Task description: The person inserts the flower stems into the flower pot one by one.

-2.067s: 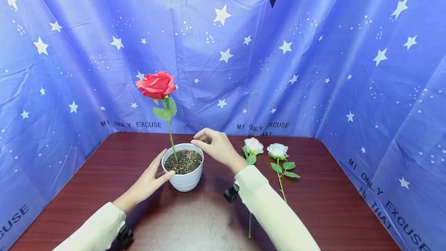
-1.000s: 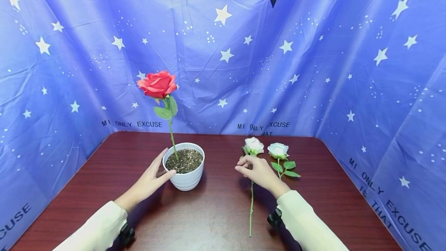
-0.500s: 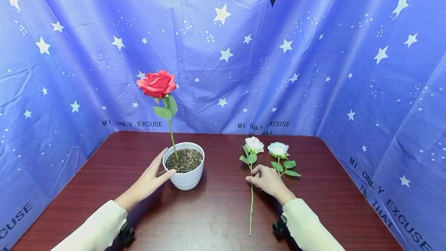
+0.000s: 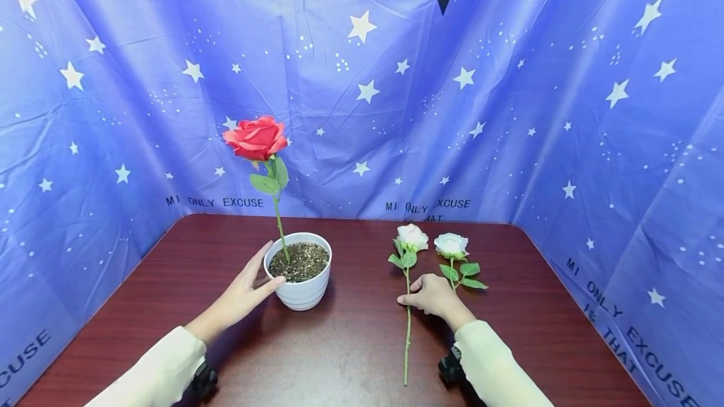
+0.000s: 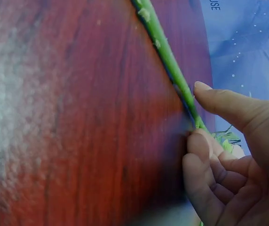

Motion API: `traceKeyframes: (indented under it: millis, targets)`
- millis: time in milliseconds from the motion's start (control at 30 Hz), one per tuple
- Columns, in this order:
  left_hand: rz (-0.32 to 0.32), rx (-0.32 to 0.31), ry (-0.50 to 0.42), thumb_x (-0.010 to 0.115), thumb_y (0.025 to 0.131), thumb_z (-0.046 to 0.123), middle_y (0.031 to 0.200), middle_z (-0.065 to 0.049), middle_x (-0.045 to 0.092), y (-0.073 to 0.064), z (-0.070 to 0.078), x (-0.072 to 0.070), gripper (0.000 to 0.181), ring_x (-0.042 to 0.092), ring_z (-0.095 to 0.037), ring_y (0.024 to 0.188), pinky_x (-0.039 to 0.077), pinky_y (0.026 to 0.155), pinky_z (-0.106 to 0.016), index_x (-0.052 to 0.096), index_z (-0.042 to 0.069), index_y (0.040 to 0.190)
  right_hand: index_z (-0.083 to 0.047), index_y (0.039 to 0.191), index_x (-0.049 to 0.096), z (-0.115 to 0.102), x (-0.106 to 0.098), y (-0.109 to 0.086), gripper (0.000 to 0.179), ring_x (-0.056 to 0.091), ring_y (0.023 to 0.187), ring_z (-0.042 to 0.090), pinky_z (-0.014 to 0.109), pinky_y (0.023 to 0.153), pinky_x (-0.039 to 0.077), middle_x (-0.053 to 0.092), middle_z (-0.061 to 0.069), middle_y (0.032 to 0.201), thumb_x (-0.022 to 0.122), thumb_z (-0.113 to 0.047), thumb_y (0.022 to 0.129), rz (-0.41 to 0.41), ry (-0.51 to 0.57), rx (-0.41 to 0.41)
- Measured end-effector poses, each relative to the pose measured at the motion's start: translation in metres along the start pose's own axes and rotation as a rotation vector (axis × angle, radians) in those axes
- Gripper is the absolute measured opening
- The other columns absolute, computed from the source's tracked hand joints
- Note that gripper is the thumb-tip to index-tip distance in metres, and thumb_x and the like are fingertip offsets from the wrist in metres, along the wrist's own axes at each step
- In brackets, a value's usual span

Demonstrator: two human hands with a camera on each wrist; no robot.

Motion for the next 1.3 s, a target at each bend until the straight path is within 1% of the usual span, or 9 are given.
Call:
traceKeyframes:
  millis: [267,500,667,1000,1033,1067,1233,1267,1300]
  targets:
    - [0.001,-0.013,0.015,0.071,0.095,0.035,0.158,-0.023,0.025,-0.0003,-0.0014,-0.0007,0.087,0.039,-0.038,0.139,0.044,0.107,-0.05,0.018,0.014,0.161,-0.007,0.087,0.068,-0.0032,0.0011,0.0014,0.03,0.057,0.049,0.015,0.029,0.048,0.052,0.06,0.001,0.06,0.087,-0.028,0.078,-0.01,-0.047,-0.01]
    - [-0.011,-0.029,0.013,0.071,0.095,0.038,0.159,-0.022,0.024,0.0002,-0.0019,-0.001,0.09,0.041,-0.038,0.137,0.043,0.108,-0.05,0.016,0.015,0.162,-0.006,0.081,0.07,-0.0028,0.003,0.0028,0.018,0.063,0.056,0.015,0.031,0.052,0.059,0.063,0.002,0.063,0.082,-0.02,0.083,-0.058,0.044,0.024]
    - [-0.012,-0.04,0.018,0.07,0.094,0.041,0.159,-0.021,0.024,0.0001,-0.0032,-0.0011,0.091,0.041,-0.037,0.137,0.043,0.109,-0.049,0.015,0.017,0.162,-0.004,0.078,0.07,-0.0023,0.0042,0.0038,0.014,0.063,0.058,0.015,0.032,0.053,0.06,0.064,0.004,0.063,0.079,-0.014,0.084,-0.084,0.097,0.014]
    - [-0.006,-0.031,0.017,0.071,0.094,0.039,0.159,-0.022,0.024,-0.0015,-0.0029,-0.0009,0.09,0.04,-0.038,0.138,0.043,0.108,-0.048,0.016,0.015,0.161,-0.004,0.08,0.069,0.0014,0.0067,0.0041,0.011,0.063,0.059,0.015,0.031,0.054,0.06,0.064,0.005,0.065,0.074,-0.012,0.084,-0.082,0.115,0.008]
    - [-0.005,-0.027,0.009,0.071,0.095,0.036,0.158,-0.024,0.024,-0.0026,0.0031,-0.0015,0.089,0.039,-0.039,0.138,0.043,0.108,-0.049,0.017,0.012,0.161,-0.004,0.08,0.069,0.0021,0.0067,0.0042,0.011,0.063,0.059,0.015,0.031,0.054,0.06,0.064,0.005,0.065,0.074,-0.012,0.084,-0.083,0.119,0.005]
    - [-0.004,-0.028,0.008,0.071,0.095,0.035,0.158,-0.024,0.024,-0.0026,0.0033,-0.0014,0.089,0.039,-0.039,0.138,0.043,0.108,-0.048,0.017,0.012,0.161,-0.003,0.08,0.068,0.0021,0.0065,0.0041,0.011,0.063,0.059,0.015,0.031,0.054,0.06,0.064,0.005,0.065,0.074,-0.012,0.084,-0.084,0.122,0.001]
    - [-0.006,-0.045,0.007,0.072,0.094,0.036,0.159,-0.022,0.024,-0.0018,0.0025,-0.001,0.09,0.041,-0.037,0.137,0.044,0.108,-0.047,0.016,0.013,0.161,-0.005,0.08,0.068,0.0012,0.0054,0.0044,0.01,0.063,0.058,0.015,0.031,0.054,0.059,0.063,0.003,0.064,0.073,-0.012,0.085,-0.085,0.109,-0.036]
    - [-0.008,-0.045,0.012,0.072,0.094,0.039,0.159,-0.021,0.024,-0.0005,-0.0031,-0.0003,0.09,0.042,-0.036,0.137,0.044,0.108,-0.045,0.016,0.016,0.161,-0.005,0.08,0.068,0.0005,0.0054,0.0042,0.01,0.062,0.058,0.015,0.031,0.053,0.059,0.063,0.003,0.064,0.072,-0.013,0.084,-0.083,0.106,-0.043]
    - [-0.008,-0.039,0.011,0.071,0.094,0.038,0.159,-0.021,0.024,-0.0001,-0.0032,-0.0004,0.09,0.042,-0.037,0.137,0.044,0.108,-0.046,0.016,0.015,0.161,-0.006,0.079,0.068,-0.0002,0.0053,0.0037,0.01,0.062,0.059,0.014,0.031,0.053,0.059,0.063,0.003,0.064,0.072,-0.013,0.084,-0.08,0.105,-0.048]
Point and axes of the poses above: each hand's wrist, its own y-axis towards the middle knuckle, its own x-axis out of the palm, z = x × y, the point moved 2 cm from there along y, towards the middle knuckle
